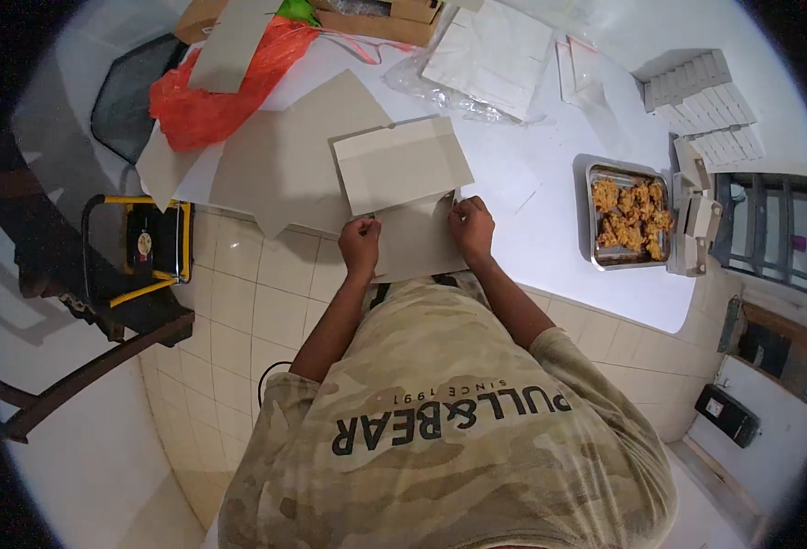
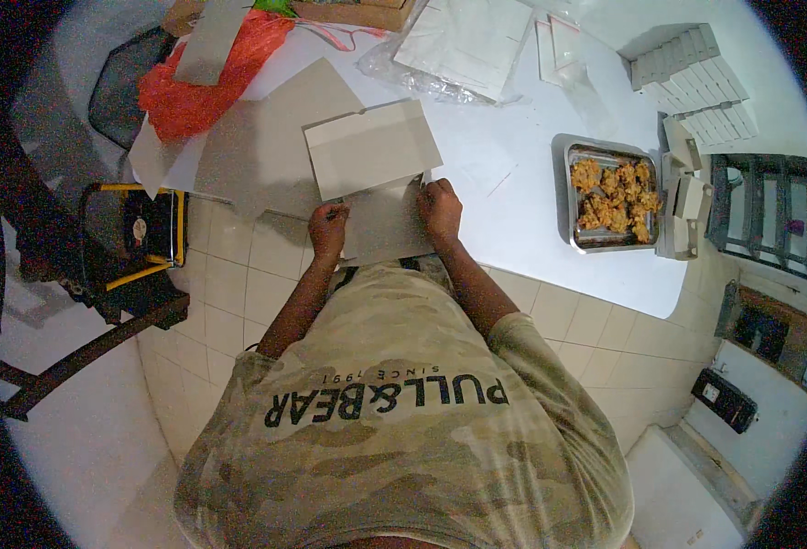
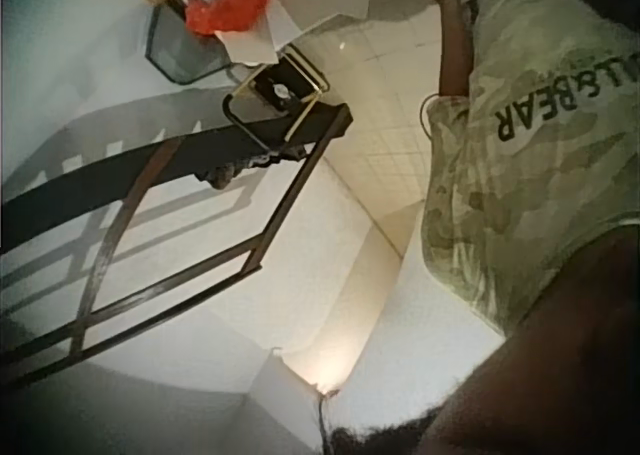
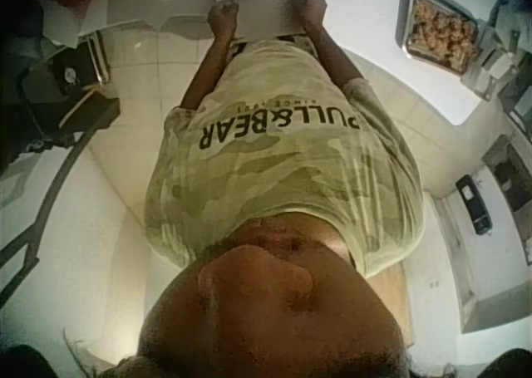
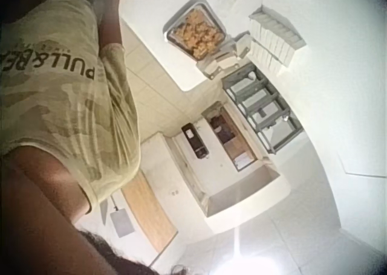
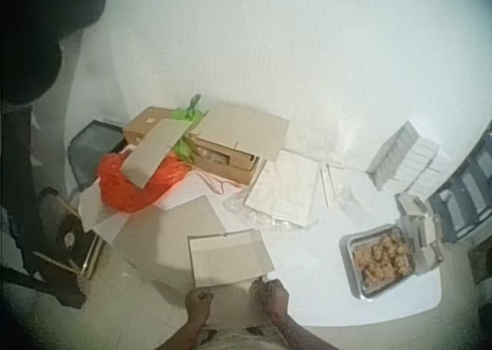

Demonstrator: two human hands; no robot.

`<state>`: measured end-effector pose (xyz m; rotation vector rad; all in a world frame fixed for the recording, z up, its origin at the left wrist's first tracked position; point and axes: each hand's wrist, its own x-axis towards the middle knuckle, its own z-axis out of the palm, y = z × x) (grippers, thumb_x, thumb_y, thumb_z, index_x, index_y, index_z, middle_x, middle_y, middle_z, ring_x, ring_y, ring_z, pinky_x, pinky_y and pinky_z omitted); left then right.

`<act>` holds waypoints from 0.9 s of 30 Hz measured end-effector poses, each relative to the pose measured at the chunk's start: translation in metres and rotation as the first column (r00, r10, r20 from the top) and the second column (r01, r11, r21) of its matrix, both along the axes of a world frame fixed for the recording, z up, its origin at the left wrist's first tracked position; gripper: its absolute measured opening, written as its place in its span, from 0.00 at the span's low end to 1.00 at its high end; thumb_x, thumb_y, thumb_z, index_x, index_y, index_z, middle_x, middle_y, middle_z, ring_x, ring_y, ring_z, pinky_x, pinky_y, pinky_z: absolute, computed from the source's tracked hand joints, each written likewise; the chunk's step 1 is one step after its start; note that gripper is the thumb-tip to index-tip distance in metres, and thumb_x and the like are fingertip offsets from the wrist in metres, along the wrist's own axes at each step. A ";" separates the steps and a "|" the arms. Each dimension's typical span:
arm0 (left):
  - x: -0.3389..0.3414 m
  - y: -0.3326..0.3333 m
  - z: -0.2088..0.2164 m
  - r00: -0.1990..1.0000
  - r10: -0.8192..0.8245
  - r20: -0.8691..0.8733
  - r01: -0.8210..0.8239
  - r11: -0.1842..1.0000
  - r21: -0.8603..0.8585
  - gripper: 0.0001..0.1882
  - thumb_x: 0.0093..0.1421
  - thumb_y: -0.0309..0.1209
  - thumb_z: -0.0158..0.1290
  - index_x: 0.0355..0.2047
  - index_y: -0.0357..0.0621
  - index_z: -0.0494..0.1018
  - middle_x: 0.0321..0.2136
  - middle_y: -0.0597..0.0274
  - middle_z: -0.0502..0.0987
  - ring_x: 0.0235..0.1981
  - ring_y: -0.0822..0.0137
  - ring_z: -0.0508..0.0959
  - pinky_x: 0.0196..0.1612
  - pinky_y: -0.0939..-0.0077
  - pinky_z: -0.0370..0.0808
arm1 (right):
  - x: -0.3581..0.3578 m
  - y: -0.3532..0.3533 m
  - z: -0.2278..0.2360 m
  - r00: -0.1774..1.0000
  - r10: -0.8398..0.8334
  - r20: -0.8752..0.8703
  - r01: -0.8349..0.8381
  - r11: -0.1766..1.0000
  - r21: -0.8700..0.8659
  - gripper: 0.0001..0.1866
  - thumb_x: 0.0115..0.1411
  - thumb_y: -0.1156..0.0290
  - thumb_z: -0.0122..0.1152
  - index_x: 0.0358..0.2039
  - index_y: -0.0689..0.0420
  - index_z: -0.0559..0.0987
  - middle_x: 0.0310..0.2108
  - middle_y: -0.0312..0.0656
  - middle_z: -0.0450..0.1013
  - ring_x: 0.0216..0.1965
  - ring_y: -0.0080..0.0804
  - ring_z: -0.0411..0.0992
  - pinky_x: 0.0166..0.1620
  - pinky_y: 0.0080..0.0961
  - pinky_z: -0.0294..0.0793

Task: The person folds and assembles multiple flat cardboard boxes on a table, including inserting a paper liner into one box and stacking the finished boxes.

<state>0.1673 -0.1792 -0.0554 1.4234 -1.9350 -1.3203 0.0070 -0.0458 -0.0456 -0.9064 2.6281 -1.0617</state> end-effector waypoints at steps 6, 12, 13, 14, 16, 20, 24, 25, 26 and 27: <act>-0.004 0.002 0.012 0.997 -0.036 0.064 0.044 0.990 -0.133 0.10 0.44 0.29 0.58 0.22 0.37 0.70 0.21 0.57 0.72 0.22 0.65 0.73 0.28 0.75 0.69 | 0.003 0.003 0.015 0.991 -0.044 0.124 0.048 0.998 -0.030 0.12 0.44 0.79 0.56 0.31 0.58 0.68 0.27 0.46 0.69 0.28 0.40 0.71 0.31 0.29 0.70; 0.000 0.000 -0.001 0.976 0.210 -0.061 -0.190 0.952 0.239 0.18 0.43 0.30 0.60 0.27 0.42 0.61 0.20 0.63 0.71 0.22 0.71 0.71 0.24 0.77 0.69 | 0.003 0.003 0.009 0.996 -0.030 0.081 0.028 0.999 0.021 0.12 0.45 0.79 0.54 0.33 0.58 0.66 0.29 0.47 0.69 0.28 0.40 0.71 0.31 0.31 0.70; 0.001 -0.002 0.000 0.955 0.256 -0.148 -0.172 0.888 0.427 0.20 0.43 0.30 0.61 0.29 0.43 0.60 0.21 0.62 0.69 0.21 0.72 0.70 0.22 0.79 0.67 | 0.001 0.004 0.009 0.996 -0.039 0.085 0.037 0.999 0.023 0.12 0.45 0.79 0.54 0.33 0.58 0.66 0.29 0.47 0.69 0.28 0.40 0.71 0.31 0.31 0.70; 0.001 -0.003 0.000 0.923 0.315 -0.220 -0.129 0.792 0.597 0.22 0.43 0.30 0.61 0.30 0.43 0.58 0.21 0.62 0.68 0.21 0.72 0.69 0.20 0.80 0.66 | -0.001 0.006 0.009 0.995 -0.026 0.099 0.025 1.000 0.019 0.13 0.46 0.79 0.52 0.34 0.57 0.65 0.30 0.49 0.68 0.29 0.46 0.70 0.31 0.36 0.69; 0.001 -0.007 -0.004 0.937 0.323 -0.136 -0.182 0.780 0.599 0.21 0.43 0.30 0.61 0.30 0.44 0.59 0.22 0.61 0.68 0.21 0.72 0.69 0.19 0.81 0.66 | 0.000 0.006 0.009 0.992 -0.012 0.126 0.011 1.000 0.011 0.13 0.46 0.79 0.49 0.34 0.56 0.64 0.32 0.51 0.68 0.31 0.52 0.68 0.31 0.41 0.68; 0.003 -0.013 0.001 0.961 0.268 -0.073 -0.154 0.731 0.664 0.21 0.43 0.33 0.61 0.32 0.44 0.60 0.27 0.63 0.69 0.26 0.71 0.70 0.27 0.77 0.71 | -0.001 0.010 0.000 0.995 -0.018 0.101 0.021 0.999 -0.032 0.13 0.45 0.79 0.51 0.34 0.57 0.65 0.32 0.49 0.68 0.31 0.48 0.68 0.33 0.38 0.68; 0.008 -0.024 0.015 0.971 0.229 -0.063 -0.099 0.633 0.768 0.21 0.43 0.34 0.61 0.31 0.45 0.61 0.27 0.65 0.69 0.29 0.71 0.70 0.31 0.74 0.71 | 0.005 0.006 0.024 0.921 -0.018 -0.389 0.004 0.999 -0.037 0.14 0.45 0.77 0.54 0.35 0.57 0.66 0.30 0.46 0.68 0.31 0.43 0.68 0.32 0.34 0.68; 0.008 -0.025 0.016 0.981 0.186 -0.051 -0.077 0.621 0.780 0.20 0.43 0.35 0.61 0.32 0.45 0.62 0.27 0.66 0.69 0.31 0.71 0.69 0.33 0.74 0.70 | 0.006 0.000 0.031 0.920 -0.019 -0.391 0.003 0.999 -0.042 0.14 0.45 0.77 0.54 0.35 0.57 0.66 0.30 0.46 0.68 0.31 0.43 0.68 0.32 0.34 0.68; 0.009 -0.026 0.017 0.988 0.147 -0.040 -0.059 0.609 0.791 0.20 0.43 0.36 0.61 0.33 0.46 0.64 0.28 0.67 0.69 0.33 0.71 0.69 0.34 0.73 0.69 | 0.011 -0.010 0.037 0.923 0.078 -0.377 -0.106 0.993 -0.057 0.14 0.45 0.74 0.55 0.35 0.57 0.68 0.29 0.45 0.68 0.30 0.43 0.68 0.32 0.33 0.68; 0.008 -0.026 0.018 0.988 0.147 -0.040 -0.058 0.608 0.792 0.20 0.43 0.36 0.61 0.33 0.46 0.64 0.28 0.67 0.69 0.33 0.71 0.69 0.34 0.73 0.69 | 0.018 -0.019 0.040 0.916 0.174 -0.362 -0.211 0.975 -0.067 0.14 0.45 0.72 0.56 0.34 0.57 0.69 0.28 0.45 0.68 0.29 0.42 0.69 0.32 0.32 0.68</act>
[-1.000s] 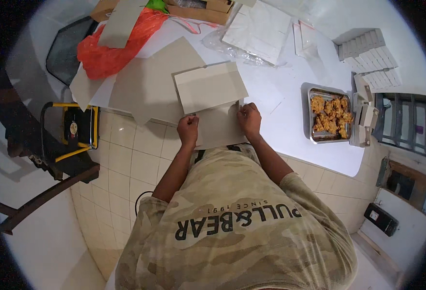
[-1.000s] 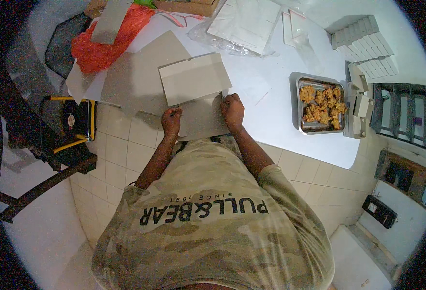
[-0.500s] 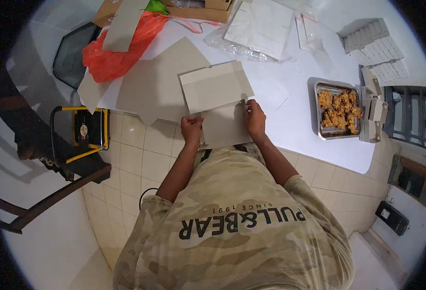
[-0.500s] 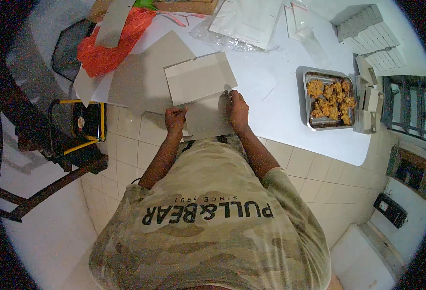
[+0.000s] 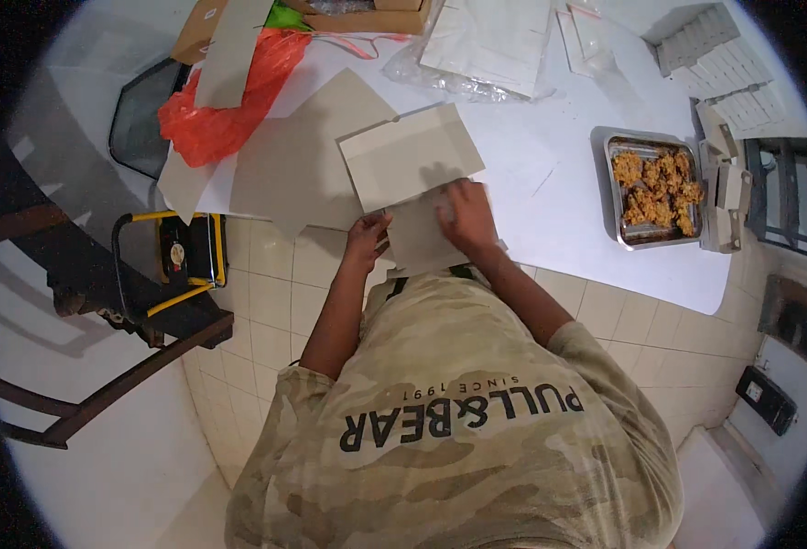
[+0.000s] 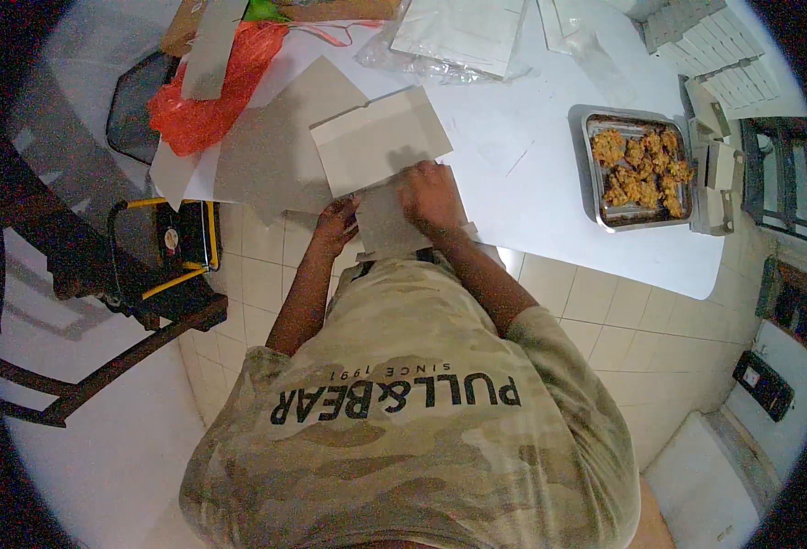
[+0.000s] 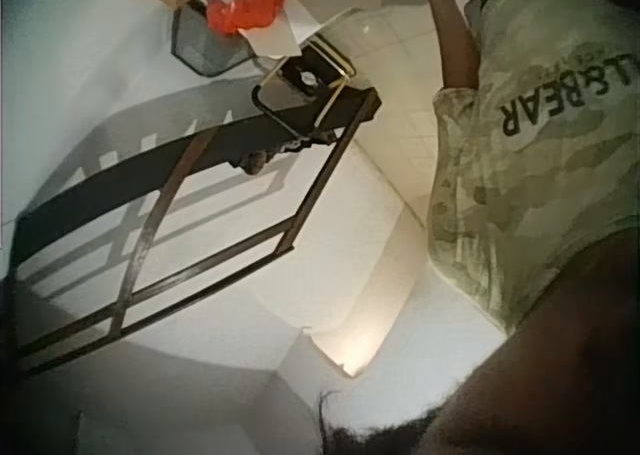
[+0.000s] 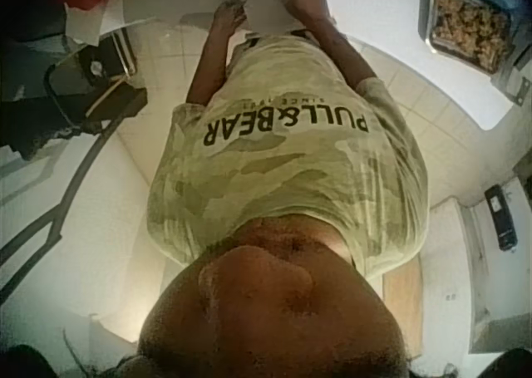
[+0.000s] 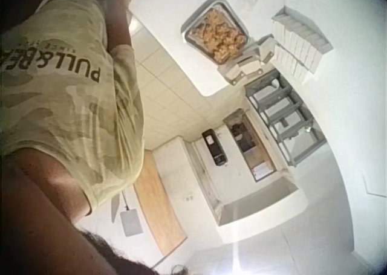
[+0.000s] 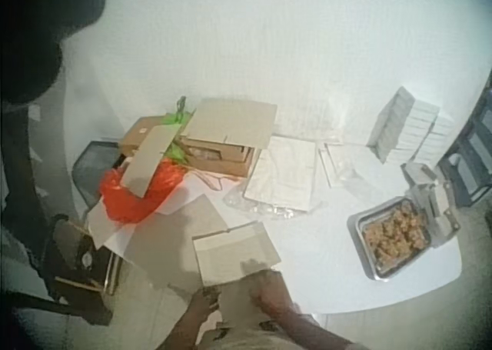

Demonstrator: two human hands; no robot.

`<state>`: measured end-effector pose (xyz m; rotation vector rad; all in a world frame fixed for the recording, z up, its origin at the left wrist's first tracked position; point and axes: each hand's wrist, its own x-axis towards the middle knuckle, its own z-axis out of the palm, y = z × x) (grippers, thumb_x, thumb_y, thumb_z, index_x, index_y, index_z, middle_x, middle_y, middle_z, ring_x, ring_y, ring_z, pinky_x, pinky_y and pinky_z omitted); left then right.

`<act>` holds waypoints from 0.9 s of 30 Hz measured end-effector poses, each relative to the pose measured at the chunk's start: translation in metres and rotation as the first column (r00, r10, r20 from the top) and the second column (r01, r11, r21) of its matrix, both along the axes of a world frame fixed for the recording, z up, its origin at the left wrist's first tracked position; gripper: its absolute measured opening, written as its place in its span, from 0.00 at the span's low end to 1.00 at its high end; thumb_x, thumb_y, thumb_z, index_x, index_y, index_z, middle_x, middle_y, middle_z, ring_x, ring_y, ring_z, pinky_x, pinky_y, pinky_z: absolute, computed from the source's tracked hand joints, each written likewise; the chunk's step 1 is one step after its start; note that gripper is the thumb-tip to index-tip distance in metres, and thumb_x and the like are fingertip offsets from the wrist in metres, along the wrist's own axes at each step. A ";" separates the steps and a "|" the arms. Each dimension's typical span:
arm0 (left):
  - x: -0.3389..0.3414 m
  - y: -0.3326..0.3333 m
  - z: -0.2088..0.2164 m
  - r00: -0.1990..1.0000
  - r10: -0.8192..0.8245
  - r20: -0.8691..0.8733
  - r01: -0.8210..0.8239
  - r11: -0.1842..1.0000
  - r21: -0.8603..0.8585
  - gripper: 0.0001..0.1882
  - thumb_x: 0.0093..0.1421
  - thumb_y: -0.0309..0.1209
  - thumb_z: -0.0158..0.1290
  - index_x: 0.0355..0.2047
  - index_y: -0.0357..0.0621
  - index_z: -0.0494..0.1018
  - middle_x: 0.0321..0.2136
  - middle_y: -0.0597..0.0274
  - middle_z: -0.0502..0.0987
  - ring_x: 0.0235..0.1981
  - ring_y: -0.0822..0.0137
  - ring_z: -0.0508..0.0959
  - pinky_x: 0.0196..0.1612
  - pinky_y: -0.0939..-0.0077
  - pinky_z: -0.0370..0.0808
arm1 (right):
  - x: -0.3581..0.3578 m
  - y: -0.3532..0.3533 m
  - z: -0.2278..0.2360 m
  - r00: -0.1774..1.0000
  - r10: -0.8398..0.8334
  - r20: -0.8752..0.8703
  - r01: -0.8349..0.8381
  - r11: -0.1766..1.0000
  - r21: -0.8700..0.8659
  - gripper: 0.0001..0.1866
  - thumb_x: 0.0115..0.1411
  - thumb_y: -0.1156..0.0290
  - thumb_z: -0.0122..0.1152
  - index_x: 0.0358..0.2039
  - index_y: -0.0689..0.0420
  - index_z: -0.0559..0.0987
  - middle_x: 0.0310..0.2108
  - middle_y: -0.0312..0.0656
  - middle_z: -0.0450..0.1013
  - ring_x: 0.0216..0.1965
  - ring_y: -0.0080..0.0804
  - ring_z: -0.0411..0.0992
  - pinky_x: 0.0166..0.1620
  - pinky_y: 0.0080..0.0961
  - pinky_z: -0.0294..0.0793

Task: The person folds and assembles multiple flat cardboard boxes on a table, including inserting a paper liner into one box and stacking the finished boxes.

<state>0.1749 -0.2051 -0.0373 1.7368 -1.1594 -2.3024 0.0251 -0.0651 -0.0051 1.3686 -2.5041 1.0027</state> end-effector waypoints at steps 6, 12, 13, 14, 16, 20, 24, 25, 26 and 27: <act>0.005 0.015 -0.003 0.999 0.000 -0.033 -0.005 0.988 -0.154 0.16 0.49 0.39 0.56 0.37 0.49 0.68 0.29 0.70 0.71 0.29 0.74 0.68 0.34 0.76 0.67 | 0.026 -0.058 -0.038 0.871 0.145 0.469 -0.252 0.952 0.174 0.12 0.46 0.62 0.57 0.21 0.59 0.76 0.15 0.44 0.70 0.19 0.39 0.70 0.27 0.31 0.70; 0.007 0.025 0.012 0.989 -0.086 -0.117 0.065 0.983 -0.171 0.17 0.54 0.40 0.49 0.43 0.49 0.68 0.38 0.62 0.70 0.40 0.66 0.69 0.43 0.67 0.66 | 0.015 -0.061 -0.047 0.781 0.116 0.613 -0.350 0.895 0.277 0.14 0.46 0.58 0.55 0.24 0.57 0.78 0.14 0.41 0.72 0.16 0.30 0.71 0.26 0.26 0.71; 0.009 0.022 0.007 0.989 -0.113 -0.099 0.095 0.980 -0.174 0.17 0.54 0.40 0.49 0.43 0.48 0.69 0.38 0.62 0.71 0.40 0.66 0.69 0.42 0.68 0.66 | 0.017 -0.062 -0.043 0.778 0.104 0.619 -0.352 0.888 0.294 0.14 0.46 0.59 0.55 0.24 0.57 0.78 0.14 0.41 0.72 0.17 0.28 0.72 0.26 0.25 0.71; 0.011 0.021 0.002 0.986 -0.143 -0.080 0.127 0.976 -0.176 0.17 0.54 0.41 0.50 0.42 0.47 0.69 0.37 0.63 0.71 0.40 0.67 0.69 0.41 0.69 0.66 | 0.018 -0.063 -0.039 0.776 0.089 0.624 -0.352 0.883 0.312 0.14 0.46 0.60 0.55 0.24 0.58 0.78 0.15 0.40 0.72 0.17 0.27 0.72 0.25 0.25 0.71; 0.014 0.021 -0.012 0.990 -0.117 -0.077 0.101 0.978 -0.182 0.17 0.53 0.41 0.50 0.40 0.46 0.70 0.35 0.63 0.72 0.37 0.68 0.70 0.40 0.71 0.67 | 0.019 -0.066 -0.037 0.806 0.131 0.578 -0.370 0.873 0.318 0.13 0.47 0.61 0.55 0.24 0.58 0.78 0.15 0.40 0.72 0.17 0.26 0.72 0.25 0.24 0.71; 0.013 0.026 -0.035 0.994 -0.088 -0.066 0.056 0.920 -0.388 0.14 0.52 0.38 0.51 0.33 0.40 0.73 0.23 0.67 0.73 0.23 0.75 0.69 0.27 0.79 0.66 | 0.013 -0.064 -0.043 0.796 0.215 0.566 -0.429 0.860 0.277 0.11 0.49 0.65 0.53 0.24 0.59 0.78 0.15 0.41 0.72 0.17 0.27 0.72 0.25 0.24 0.72; 0.004 0.027 -0.027 0.988 -0.151 0.008 0.129 0.812 -0.569 0.16 0.52 0.39 0.50 0.32 0.39 0.73 0.25 0.62 0.74 0.25 0.73 0.71 0.29 0.78 0.67 | 0.008 -0.064 -0.040 0.720 0.115 0.685 -0.423 0.854 0.302 0.10 0.48 0.66 0.53 0.23 0.59 0.78 0.16 0.41 0.72 0.17 0.28 0.72 0.26 0.24 0.72; 0.007 0.025 -0.034 0.984 -0.176 -0.019 0.134 0.809 -0.572 0.16 0.52 0.39 0.50 0.33 0.39 0.73 0.26 0.60 0.75 0.26 0.72 0.72 0.30 0.78 0.67 | 0.010 -0.065 -0.036 0.786 0.202 0.585 -0.442 0.844 0.303 0.10 0.48 0.67 0.53 0.23 0.59 0.78 0.16 0.41 0.72 0.17 0.27 0.72 0.26 0.24 0.72; 0.010 0.024 -0.040 0.978 -0.202 -0.046 0.139 0.805 -0.576 0.16 0.52 0.38 0.50 0.34 0.39 0.73 0.28 0.59 0.75 0.27 0.71 0.73 0.32 0.78 0.68 | 0.011 -0.066 -0.033 0.833 0.287 0.474 -0.461 0.833 0.307 0.10 0.47 0.67 0.53 0.23 0.59 0.78 0.16 0.41 0.72 0.17 0.27 0.72 0.25 0.24 0.72; 0.009 0.024 -0.037 0.978 -0.203 -0.051 0.137 0.806 -0.576 0.16 0.52 0.38 0.50 0.34 0.39 0.73 0.28 0.59 0.75 0.27 0.71 0.73 0.32 0.78 0.68 | 0.011 -0.065 -0.033 0.836 0.285 0.469 -0.458 0.833 0.310 0.10 0.47 0.67 0.53 0.23 0.59 0.78 0.16 0.41 0.72 0.17 0.27 0.72 0.25 0.24 0.72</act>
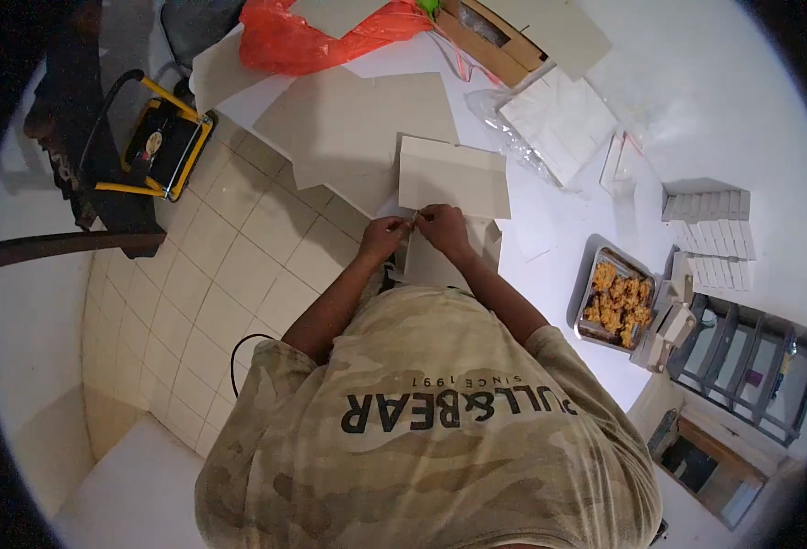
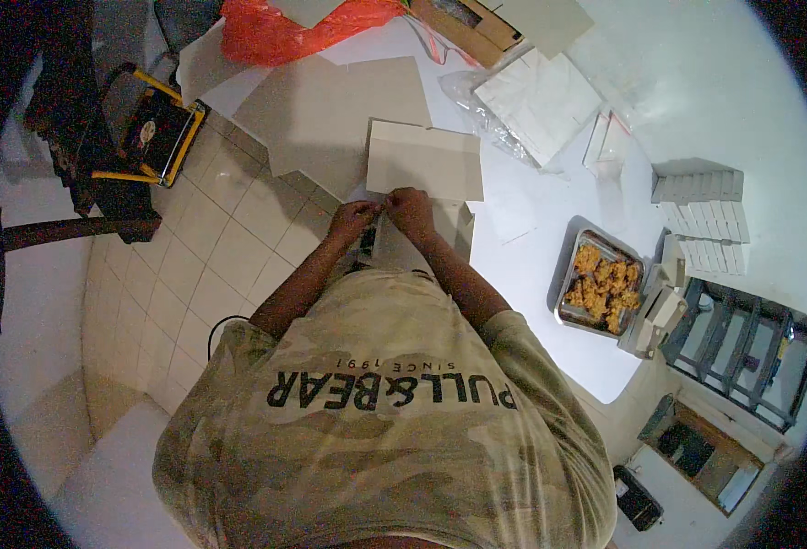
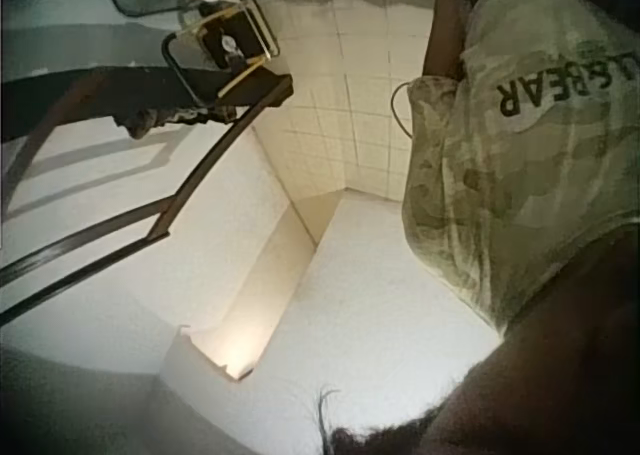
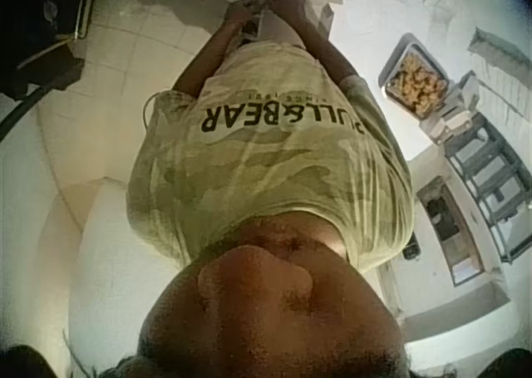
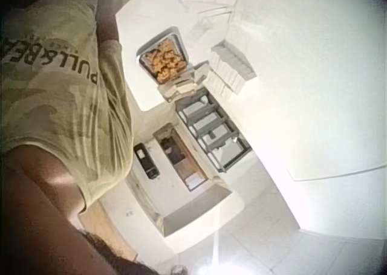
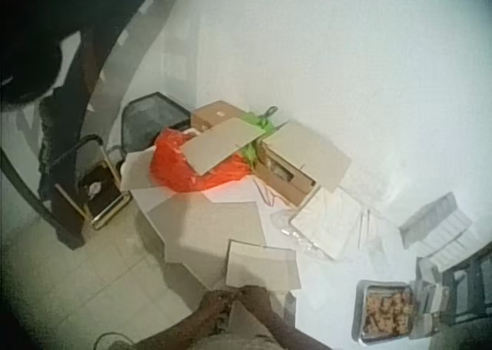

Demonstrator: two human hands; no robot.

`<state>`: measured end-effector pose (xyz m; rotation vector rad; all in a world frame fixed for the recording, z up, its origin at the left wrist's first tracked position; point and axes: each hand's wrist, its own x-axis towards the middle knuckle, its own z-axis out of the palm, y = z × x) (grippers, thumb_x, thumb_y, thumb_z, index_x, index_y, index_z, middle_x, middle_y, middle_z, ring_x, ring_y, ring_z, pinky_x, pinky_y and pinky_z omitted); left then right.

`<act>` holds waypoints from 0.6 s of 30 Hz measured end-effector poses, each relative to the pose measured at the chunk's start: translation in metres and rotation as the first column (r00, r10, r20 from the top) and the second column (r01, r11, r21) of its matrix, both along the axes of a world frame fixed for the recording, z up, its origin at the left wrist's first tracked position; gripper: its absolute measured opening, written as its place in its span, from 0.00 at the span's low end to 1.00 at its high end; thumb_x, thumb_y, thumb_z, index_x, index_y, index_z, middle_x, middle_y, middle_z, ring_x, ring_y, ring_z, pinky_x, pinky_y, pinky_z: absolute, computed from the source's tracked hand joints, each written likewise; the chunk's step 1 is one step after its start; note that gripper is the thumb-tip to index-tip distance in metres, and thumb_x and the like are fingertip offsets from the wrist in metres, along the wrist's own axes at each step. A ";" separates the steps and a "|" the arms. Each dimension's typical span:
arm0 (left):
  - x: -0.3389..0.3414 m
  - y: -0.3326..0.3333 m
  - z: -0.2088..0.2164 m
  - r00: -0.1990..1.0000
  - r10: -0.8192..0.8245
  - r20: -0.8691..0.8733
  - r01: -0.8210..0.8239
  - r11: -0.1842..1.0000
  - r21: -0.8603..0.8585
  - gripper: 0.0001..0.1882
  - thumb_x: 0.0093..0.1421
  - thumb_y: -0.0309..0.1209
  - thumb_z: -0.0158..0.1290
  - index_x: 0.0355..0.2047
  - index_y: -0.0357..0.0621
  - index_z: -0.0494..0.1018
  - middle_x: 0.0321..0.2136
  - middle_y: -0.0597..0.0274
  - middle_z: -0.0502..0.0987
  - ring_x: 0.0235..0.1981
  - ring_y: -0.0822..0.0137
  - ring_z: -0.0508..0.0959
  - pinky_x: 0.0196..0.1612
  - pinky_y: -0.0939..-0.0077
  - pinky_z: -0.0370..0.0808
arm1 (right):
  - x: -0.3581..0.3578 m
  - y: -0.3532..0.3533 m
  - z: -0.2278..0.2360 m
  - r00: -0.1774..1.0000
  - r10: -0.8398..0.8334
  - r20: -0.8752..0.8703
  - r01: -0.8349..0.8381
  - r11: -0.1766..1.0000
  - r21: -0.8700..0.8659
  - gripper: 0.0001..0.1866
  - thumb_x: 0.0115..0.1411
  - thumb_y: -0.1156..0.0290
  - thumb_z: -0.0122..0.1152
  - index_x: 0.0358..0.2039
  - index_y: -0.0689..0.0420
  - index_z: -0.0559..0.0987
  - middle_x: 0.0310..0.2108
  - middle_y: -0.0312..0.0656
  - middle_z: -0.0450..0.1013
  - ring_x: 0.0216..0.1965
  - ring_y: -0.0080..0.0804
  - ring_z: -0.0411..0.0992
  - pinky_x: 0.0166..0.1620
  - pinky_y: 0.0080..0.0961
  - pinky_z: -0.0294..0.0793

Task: The person folds and assembles multiple flat cardboard boxes on a table, including inserting a paper liner into one box and stacking the finished boxes.

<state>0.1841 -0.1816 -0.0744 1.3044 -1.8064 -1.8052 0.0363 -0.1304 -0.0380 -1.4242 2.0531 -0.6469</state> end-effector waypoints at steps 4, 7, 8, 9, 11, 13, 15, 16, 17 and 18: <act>-0.001 0.001 0.007 0.988 -0.077 0.136 0.094 0.987 -0.128 0.17 0.52 0.40 0.51 0.33 0.36 0.73 0.29 0.56 0.76 0.29 0.70 0.75 0.33 0.74 0.70 | -0.004 0.001 0.002 0.999 -0.035 0.024 0.034 0.999 0.040 0.11 0.46 0.66 0.53 0.21 0.61 0.77 0.17 0.46 0.71 0.19 0.36 0.71 0.27 0.30 0.71; -0.005 0.005 0.007 0.997 -0.049 0.066 0.058 0.988 -0.142 0.15 0.51 0.38 0.51 0.33 0.39 0.73 0.28 0.57 0.76 0.27 0.69 0.75 0.33 0.74 0.71 | -0.006 0.002 -0.004 0.999 -0.015 0.035 0.013 0.999 0.053 0.10 0.49 0.68 0.52 0.24 0.61 0.77 0.16 0.41 0.72 0.17 0.26 0.72 0.25 0.23 0.71; -0.006 0.006 0.007 0.999 0.002 -0.048 -0.006 0.997 -0.082 0.13 0.51 0.36 0.51 0.33 0.42 0.74 0.27 0.58 0.76 0.27 0.69 0.75 0.32 0.74 0.71 | -0.005 0.003 -0.008 0.996 -0.010 0.090 0.008 1.000 0.025 0.10 0.51 0.68 0.52 0.25 0.62 0.77 0.16 0.41 0.72 0.17 0.25 0.72 0.24 0.22 0.71; -0.005 0.007 0.011 0.999 -0.005 -0.053 0.001 0.997 -0.075 0.13 0.51 0.36 0.51 0.33 0.42 0.74 0.27 0.58 0.76 0.27 0.69 0.75 0.32 0.74 0.71 | -0.004 0.005 -0.013 0.996 -0.018 0.085 0.016 0.999 0.032 0.10 0.51 0.68 0.52 0.25 0.62 0.77 0.16 0.41 0.72 0.17 0.25 0.72 0.24 0.22 0.71; -0.006 0.003 0.029 0.996 -0.086 0.020 0.087 0.993 -0.078 0.12 0.51 0.33 0.52 0.34 0.40 0.73 0.27 0.58 0.76 0.26 0.70 0.75 0.31 0.76 0.71 | -0.006 0.008 -0.019 0.986 -0.047 0.159 0.045 0.999 0.017 0.10 0.53 0.69 0.51 0.26 0.63 0.76 0.17 0.42 0.73 0.18 0.25 0.73 0.24 0.21 0.72; 0.002 0.001 0.027 0.996 -0.084 0.011 0.084 0.996 -0.029 0.12 0.51 0.32 0.51 0.35 0.40 0.73 0.27 0.58 0.76 0.26 0.70 0.75 0.31 0.77 0.71 | -0.003 0.009 -0.012 0.986 -0.032 0.164 0.033 0.999 0.000 0.10 0.53 0.69 0.51 0.27 0.64 0.76 0.18 0.43 0.73 0.19 0.25 0.73 0.24 0.21 0.72; 0.007 0.002 0.029 0.996 -0.086 0.000 0.086 0.996 0.016 0.12 0.52 0.31 0.51 0.35 0.39 0.72 0.27 0.58 0.76 0.26 0.71 0.75 0.30 0.77 0.71 | -0.005 0.011 -0.010 0.986 -0.022 0.167 0.026 0.999 -0.021 0.10 0.53 0.69 0.52 0.27 0.64 0.76 0.19 0.43 0.73 0.19 0.25 0.73 0.24 0.21 0.72; 0.008 0.002 0.033 0.995 -0.096 0.022 0.096 0.995 -0.027 0.13 0.52 0.31 0.51 0.36 0.38 0.72 0.26 0.59 0.76 0.25 0.71 0.75 0.30 0.77 0.71 | -0.008 0.013 -0.011 0.993 -0.006 0.115 0.009 1.000 -0.023 0.10 0.53 0.70 0.52 0.27 0.65 0.76 0.19 0.42 0.73 0.19 0.25 0.73 0.24 0.21 0.72; 0.007 0.003 0.035 0.993 -0.107 0.045 0.109 0.992 -0.069 0.13 0.52 0.31 0.51 0.36 0.36 0.72 0.25 0.59 0.76 0.25 0.72 0.74 0.30 0.78 0.71 | -0.010 0.014 -0.012 0.998 0.008 0.063 -0.007 1.000 -0.023 0.10 0.53 0.70 0.52 0.27 0.65 0.75 0.19 0.42 0.73 0.19 0.25 0.73 0.25 0.21 0.72; 0.007 0.004 0.029 0.994 -0.102 0.047 0.105 0.992 -0.074 0.13 0.52 0.31 0.51 0.36 0.36 0.72 0.25 0.59 0.76 0.25 0.72 0.74 0.30 0.78 0.71 | -0.010 0.011 -0.012 0.998 0.013 0.065 -0.011 1.000 -0.028 0.10 0.53 0.70 0.52 0.27 0.65 0.75 0.19 0.42 0.73 0.19 0.25 0.73 0.25 0.21 0.72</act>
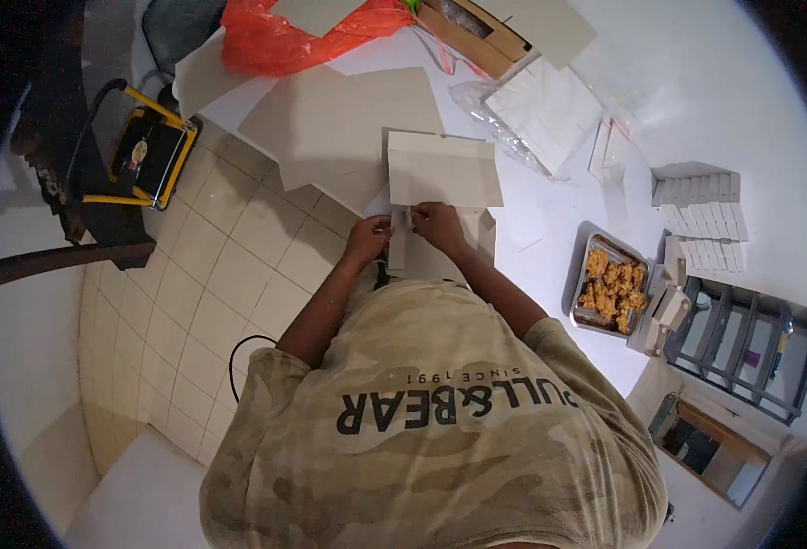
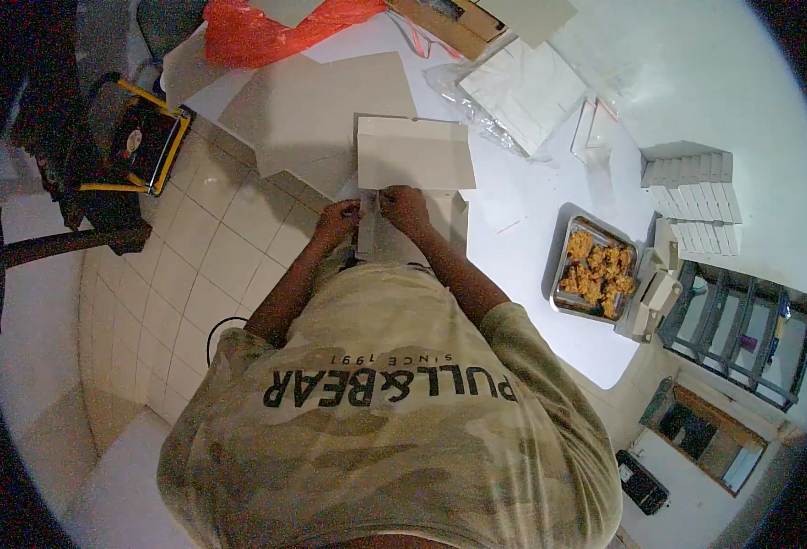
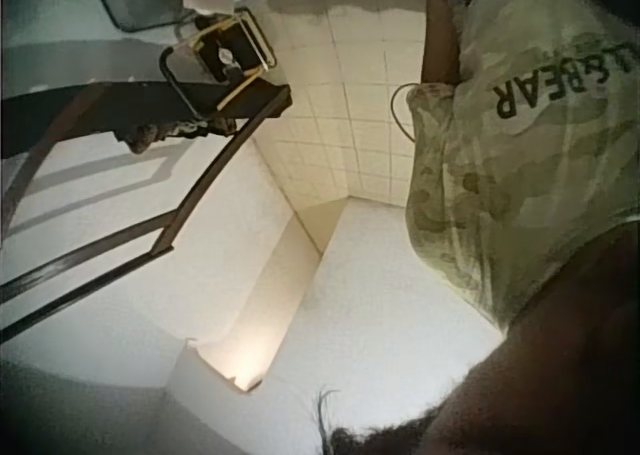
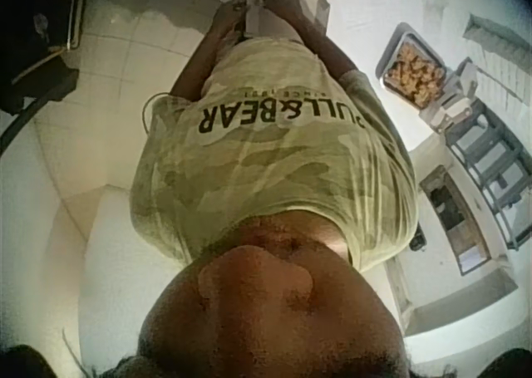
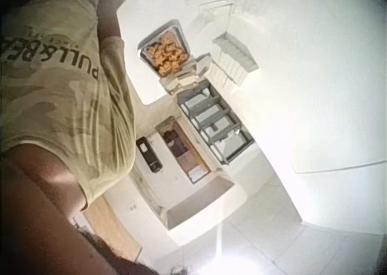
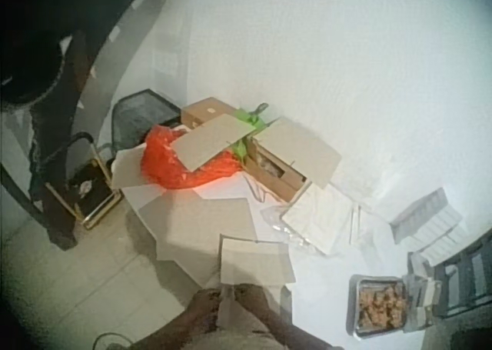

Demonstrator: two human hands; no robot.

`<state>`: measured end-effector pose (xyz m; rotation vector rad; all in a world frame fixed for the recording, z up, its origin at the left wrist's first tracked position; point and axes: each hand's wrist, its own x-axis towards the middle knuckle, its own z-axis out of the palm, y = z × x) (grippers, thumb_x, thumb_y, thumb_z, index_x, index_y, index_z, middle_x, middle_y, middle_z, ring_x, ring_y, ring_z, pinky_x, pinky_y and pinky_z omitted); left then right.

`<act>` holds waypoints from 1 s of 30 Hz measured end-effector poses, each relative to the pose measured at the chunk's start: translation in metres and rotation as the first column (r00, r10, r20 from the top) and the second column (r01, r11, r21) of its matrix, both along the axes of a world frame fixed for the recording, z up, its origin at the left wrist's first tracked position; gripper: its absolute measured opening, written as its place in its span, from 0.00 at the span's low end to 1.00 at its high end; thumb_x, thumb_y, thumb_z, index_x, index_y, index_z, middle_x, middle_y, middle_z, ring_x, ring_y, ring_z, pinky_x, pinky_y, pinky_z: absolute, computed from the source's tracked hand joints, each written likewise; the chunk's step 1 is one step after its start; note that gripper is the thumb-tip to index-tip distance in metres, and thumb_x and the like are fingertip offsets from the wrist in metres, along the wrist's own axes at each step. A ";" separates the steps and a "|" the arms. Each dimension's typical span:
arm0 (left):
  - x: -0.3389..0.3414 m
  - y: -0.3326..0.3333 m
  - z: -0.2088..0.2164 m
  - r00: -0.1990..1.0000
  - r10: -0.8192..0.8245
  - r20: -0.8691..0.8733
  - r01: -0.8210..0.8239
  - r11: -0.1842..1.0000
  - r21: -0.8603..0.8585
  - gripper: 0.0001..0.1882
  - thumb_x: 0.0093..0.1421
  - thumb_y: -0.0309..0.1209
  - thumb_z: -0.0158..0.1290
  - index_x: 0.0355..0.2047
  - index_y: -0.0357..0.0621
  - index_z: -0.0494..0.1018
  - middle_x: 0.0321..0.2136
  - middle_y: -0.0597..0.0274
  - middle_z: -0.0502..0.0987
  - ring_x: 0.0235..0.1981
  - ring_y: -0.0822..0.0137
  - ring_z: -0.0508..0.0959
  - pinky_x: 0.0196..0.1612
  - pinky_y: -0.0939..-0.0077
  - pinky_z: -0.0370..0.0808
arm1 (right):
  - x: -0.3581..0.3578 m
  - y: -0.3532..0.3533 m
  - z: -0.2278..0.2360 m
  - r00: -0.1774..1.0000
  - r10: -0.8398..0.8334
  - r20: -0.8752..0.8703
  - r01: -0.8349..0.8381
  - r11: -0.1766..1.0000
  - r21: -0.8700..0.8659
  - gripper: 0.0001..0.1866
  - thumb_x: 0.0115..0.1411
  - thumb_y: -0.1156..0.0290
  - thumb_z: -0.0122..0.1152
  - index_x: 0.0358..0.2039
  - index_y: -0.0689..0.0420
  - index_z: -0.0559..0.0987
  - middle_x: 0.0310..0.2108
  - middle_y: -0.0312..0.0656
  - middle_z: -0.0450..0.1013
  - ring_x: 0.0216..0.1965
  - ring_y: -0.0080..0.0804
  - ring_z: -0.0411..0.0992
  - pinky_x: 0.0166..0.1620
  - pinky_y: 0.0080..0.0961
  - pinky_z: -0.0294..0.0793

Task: The person folds and assembles multiple flat cardboard boxes on a table, including inserting a paper liner into one box and stacking the finished boxes.

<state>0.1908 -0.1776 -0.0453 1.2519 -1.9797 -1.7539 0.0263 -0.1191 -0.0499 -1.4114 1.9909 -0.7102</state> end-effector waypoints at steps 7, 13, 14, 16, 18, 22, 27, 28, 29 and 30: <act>-0.013 0.000 -0.041 0.982 0.187 0.004 -0.184 0.958 0.221 0.15 0.54 0.32 0.49 0.38 0.33 0.69 0.27 0.60 0.72 0.26 0.72 0.71 0.28 0.77 0.69 | 0.002 0.001 0.000 0.976 -0.098 0.193 0.061 0.980 0.187 0.09 0.52 0.71 0.51 0.28 0.65 0.74 0.20 0.41 0.72 0.20 0.24 0.72 0.24 0.20 0.71; -0.011 0.003 -0.053 0.967 0.253 -0.025 -0.215 0.864 0.456 0.11 0.55 0.31 0.45 0.34 0.37 0.71 0.22 0.65 0.70 0.21 0.72 0.67 0.25 0.76 0.66 | 0.011 0.009 -0.003 0.890 -0.234 0.392 0.149 0.960 0.236 0.09 0.53 0.70 0.51 0.27 0.64 0.73 0.19 0.36 0.68 0.19 0.20 0.66 0.22 0.18 0.68; -0.008 0.002 -0.057 0.982 0.191 -0.002 -0.169 0.872 0.460 0.10 0.56 0.30 0.44 0.34 0.38 0.70 0.23 0.65 0.71 0.22 0.72 0.68 0.26 0.76 0.66 | 0.014 0.009 -0.002 0.851 -0.287 0.439 0.180 0.946 0.270 0.09 0.54 0.69 0.51 0.26 0.63 0.73 0.18 0.35 0.67 0.18 0.19 0.64 0.21 0.18 0.67; -0.013 0.004 -0.047 0.984 0.175 0.011 -0.158 0.858 0.489 0.10 0.56 0.30 0.44 0.35 0.38 0.70 0.23 0.65 0.71 0.22 0.72 0.67 0.26 0.76 0.66 | 0.009 0.014 -0.010 0.836 -0.293 0.464 0.180 0.945 0.272 0.09 0.54 0.69 0.51 0.26 0.63 0.72 0.17 0.34 0.66 0.17 0.19 0.63 0.20 0.18 0.65; -0.015 0.006 -0.040 0.986 0.165 0.022 -0.153 0.844 0.514 0.10 0.57 0.30 0.43 0.36 0.39 0.70 0.24 0.65 0.70 0.22 0.72 0.67 0.27 0.76 0.66 | 0.006 0.017 -0.014 0.822 -0.291 0.489 0.175 0.947 0.268 0.09 0.55 0.69 0.50 0.26 0.62 0.72 0.17 0.33 0.65 0.17 0.19 0.61 0.19 0.18 0.64; -0.012 0.014 -0.034 0.957 0.275 -0.093 -0.148 0.739 0.657 0.11 0.58 0.30 0.43 0.38 0.39 0.69 0.25 0.64 0.72 0.25 0.71 0.70 0.29 0.75 0.67 | 0.006 0.022 -0.013 0.711 -0.289 0.641 0.150 0.953 0.263 0.08 0.56 0.69 0.49 0.26 0.60 0.71 0.18 0.33 0.64 0.18 0.19 0.62 0.21 0.17 0.64; -0.010 0.014 -0.043 0.986 0.164 0.010 -0.157 0.918 0.365 0.13 0.56 0.33 0.45 0.36 0.38 0.70 0.28 0.58 0.73 0.29 0.67 0.72 0.33 0.73 0.69 | 0.017 0.023 -0.001 0.592 -0.393 0.704 0.234 0.919 0.316 0.08 0.56 0.68 0.49 0.30 0.60 0.71 0.26 0.37 0.68 0.26 0.22 0.68 0.29 0.19 0.72; -0.013 0.015 -0.040 0.992 0.116 0.038 -0.120 0.983 0.137 0.14 0.54 0.36 0.47 0.35 0.38 0.71 0.28 0.55 0.73 0.29 0.64 0.72 0.33 0.71 0.69 | 0.017 0.024 -0.006 0.581 -0.397 0.711 0.244 0.918 0.313 0.08 0.56 0.68 0.49 0.30 0.60 0.71 0.26 0.37 0.68 0.26 0.22 0.68 0.29 0.19 0.72; -0.018 0.016 -0.037 0.995 0.073 0.074 -0.066 0.993 -0.097 0.16 0.52 0.39 0.48 0.34 0.38 0.71 0.28 0.53 0.73 0.29 0.61 0.72 0.33 0.69 0.68 | 0.016 0.024 -0.012 0.610 -0.377 0.697 0.260 0.926 0.274 0.08 0.56 0.68 0.49 0.31 0.60 0.71 0.27 0.37 0.68 0.27 0.23 0.69 0.29 0.21 0.72; -0.020 0.015 -0.029 0.994 0.061 0.090 -0.051 0.994 -0.101 0.16 0.52 0.39 0.48 0.34 0.38 0.71 0.28 0.53 0.73 0.29 0.61 0.72 0.33 0.69 0.68 | 0.018 0.024 -0.019 0.634 -0.361 0.684 0.272 0.932 0.240 0.08 0.56 0.68 0.49 0.31 0.59 0.70 0.28 0.38 0.69 0.28 0.24 0.70 0.30 0.22 0.73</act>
